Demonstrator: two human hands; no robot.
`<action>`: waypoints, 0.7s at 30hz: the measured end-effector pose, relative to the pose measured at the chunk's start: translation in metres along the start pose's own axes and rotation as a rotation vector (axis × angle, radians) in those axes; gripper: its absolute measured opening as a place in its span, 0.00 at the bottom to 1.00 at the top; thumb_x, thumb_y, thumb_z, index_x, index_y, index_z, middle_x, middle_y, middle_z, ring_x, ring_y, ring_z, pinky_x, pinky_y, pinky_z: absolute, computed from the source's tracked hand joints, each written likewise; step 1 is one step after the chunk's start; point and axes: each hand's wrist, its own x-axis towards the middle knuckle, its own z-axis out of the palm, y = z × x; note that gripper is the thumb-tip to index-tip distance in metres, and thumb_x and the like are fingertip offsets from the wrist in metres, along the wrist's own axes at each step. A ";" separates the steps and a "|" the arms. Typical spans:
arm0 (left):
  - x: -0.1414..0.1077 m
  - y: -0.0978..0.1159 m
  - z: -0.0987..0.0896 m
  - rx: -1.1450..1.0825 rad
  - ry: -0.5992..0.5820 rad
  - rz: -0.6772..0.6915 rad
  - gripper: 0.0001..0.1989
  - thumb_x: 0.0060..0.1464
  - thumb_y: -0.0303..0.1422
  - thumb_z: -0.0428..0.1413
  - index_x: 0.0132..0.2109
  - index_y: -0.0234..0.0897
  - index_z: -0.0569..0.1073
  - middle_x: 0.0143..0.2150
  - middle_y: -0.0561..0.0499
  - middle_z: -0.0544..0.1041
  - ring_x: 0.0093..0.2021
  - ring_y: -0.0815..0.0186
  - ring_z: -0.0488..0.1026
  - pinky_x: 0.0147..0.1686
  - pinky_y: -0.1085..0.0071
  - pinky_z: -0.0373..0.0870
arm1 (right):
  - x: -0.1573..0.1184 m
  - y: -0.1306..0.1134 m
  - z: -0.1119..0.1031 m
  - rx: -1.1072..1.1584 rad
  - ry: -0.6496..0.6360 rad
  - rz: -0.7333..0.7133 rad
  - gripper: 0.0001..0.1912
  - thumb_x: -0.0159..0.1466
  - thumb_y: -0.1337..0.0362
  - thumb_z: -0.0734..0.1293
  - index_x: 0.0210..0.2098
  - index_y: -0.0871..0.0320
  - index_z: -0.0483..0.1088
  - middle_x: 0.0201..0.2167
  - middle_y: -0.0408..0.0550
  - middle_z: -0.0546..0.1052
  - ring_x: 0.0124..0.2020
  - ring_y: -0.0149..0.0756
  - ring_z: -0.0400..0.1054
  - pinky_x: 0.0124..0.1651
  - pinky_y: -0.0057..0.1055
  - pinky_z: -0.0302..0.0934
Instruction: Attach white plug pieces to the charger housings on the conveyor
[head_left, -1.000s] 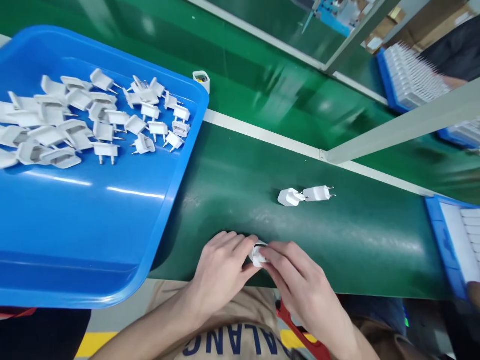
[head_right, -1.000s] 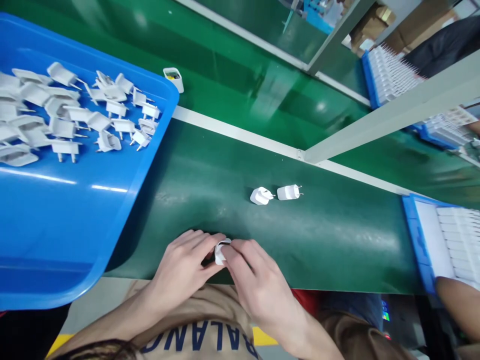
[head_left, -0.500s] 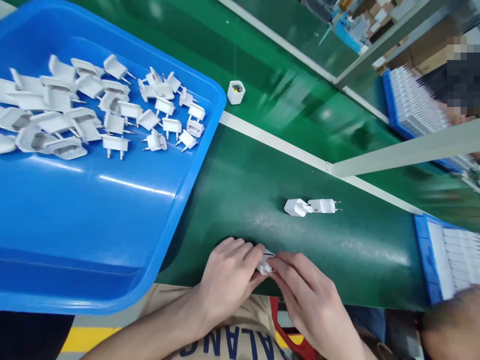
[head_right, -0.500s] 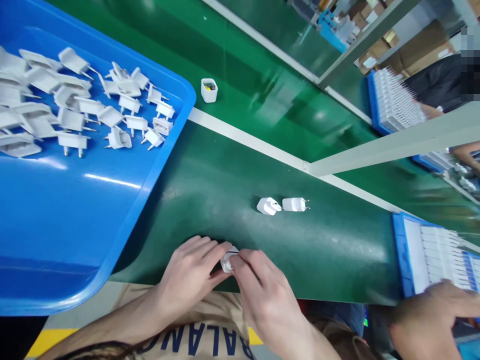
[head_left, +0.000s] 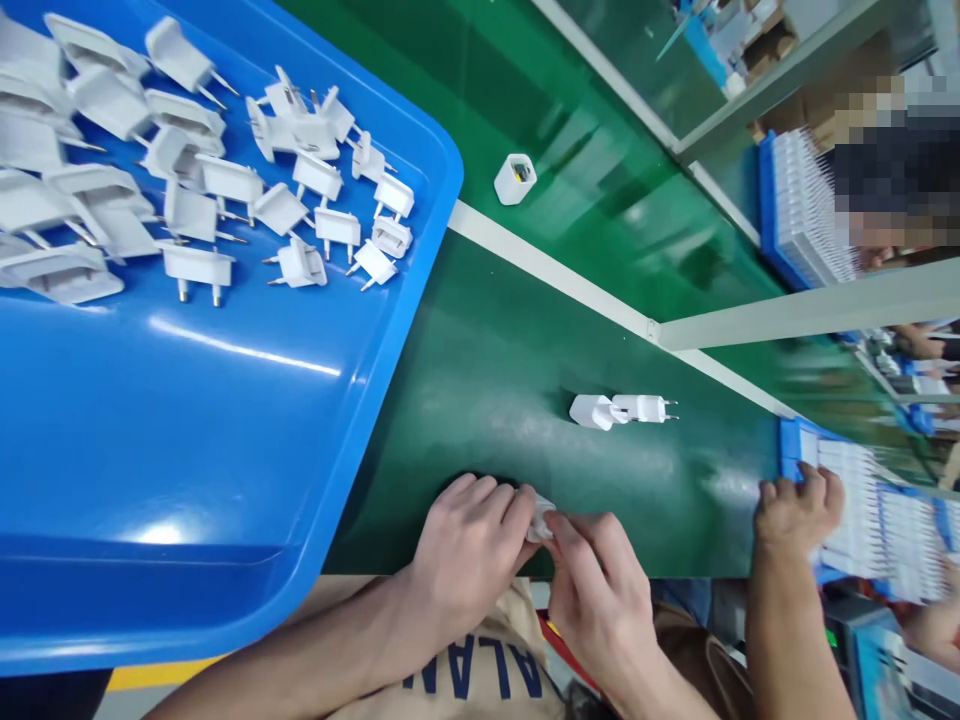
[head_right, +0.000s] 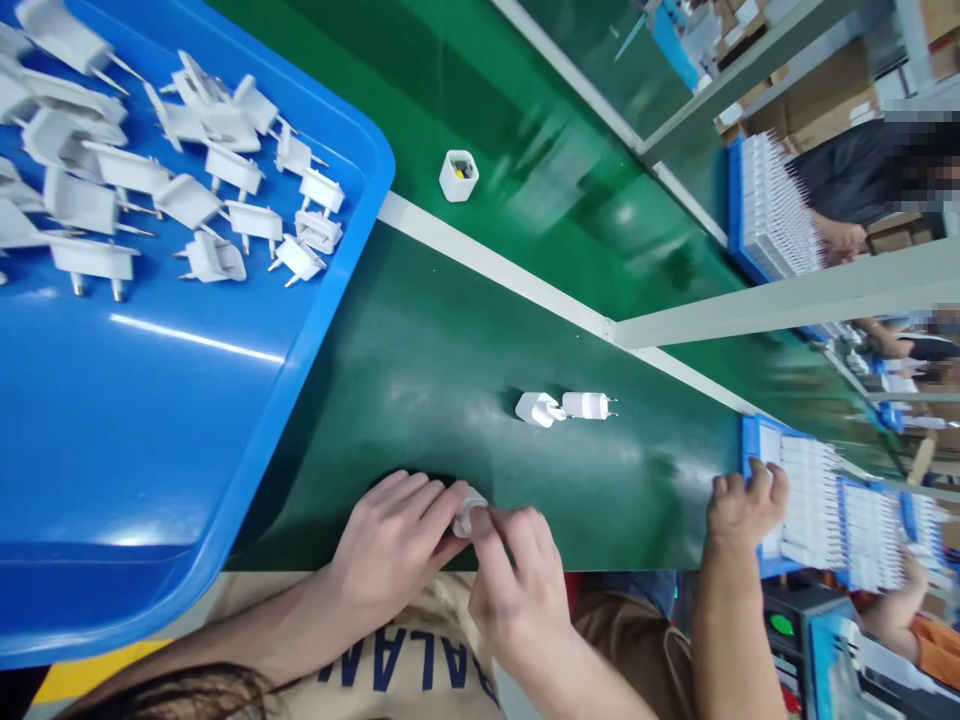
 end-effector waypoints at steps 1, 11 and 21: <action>-0.001 0.000 0.000 -0.007 -0.004 -0.005 0.09 0.70 0.33 0.53 0.44 0.32 0.75 0.31 0.51 0.75 0.30 0.61 0.70 0.32 0.61 0.62 | 0.000 -0.001 0.001 0.000 0.005 0.000 0.22 0.65 0.83 0.60 0.52 0.58 0.70 0.37 0.51 0.74 0.32 0.40 0.69 0.34 0.36 0.68; -0.003 0.002 -0.001 0.044 -0.044 -0.043 0.10 0.57 0.33 0.68 0.42 0.36 0.76 0.32 0.52 0.78 0.32 0.59 0.75 0.35 0.60 0.68 | 0.003 0.004 0.005 -0.050 0.048 -0.044 0.16 0.68 0.80 0.60 0.45 0.55 0.69 0.31 0.47 0.68 0.30 0.39 0.64 0.31 0.35 0.64; -0.009 0.015 -0.003 0.152 -0.016 -0.065 0.20 0.54 0.34 0.70 0.50 0.33 0.76 0.38 0.47 0.83 0.37 0.55 0.80 0.38 0.59 0.74 | 0.012 0.015 0.003 -0.184 0.122 -0.109 0.10 0.70 0.72 0.61 0.43 0.53 0.71 0.31 0.47 0.70 0.29 0.40 0.65 0.30 0.35 0.61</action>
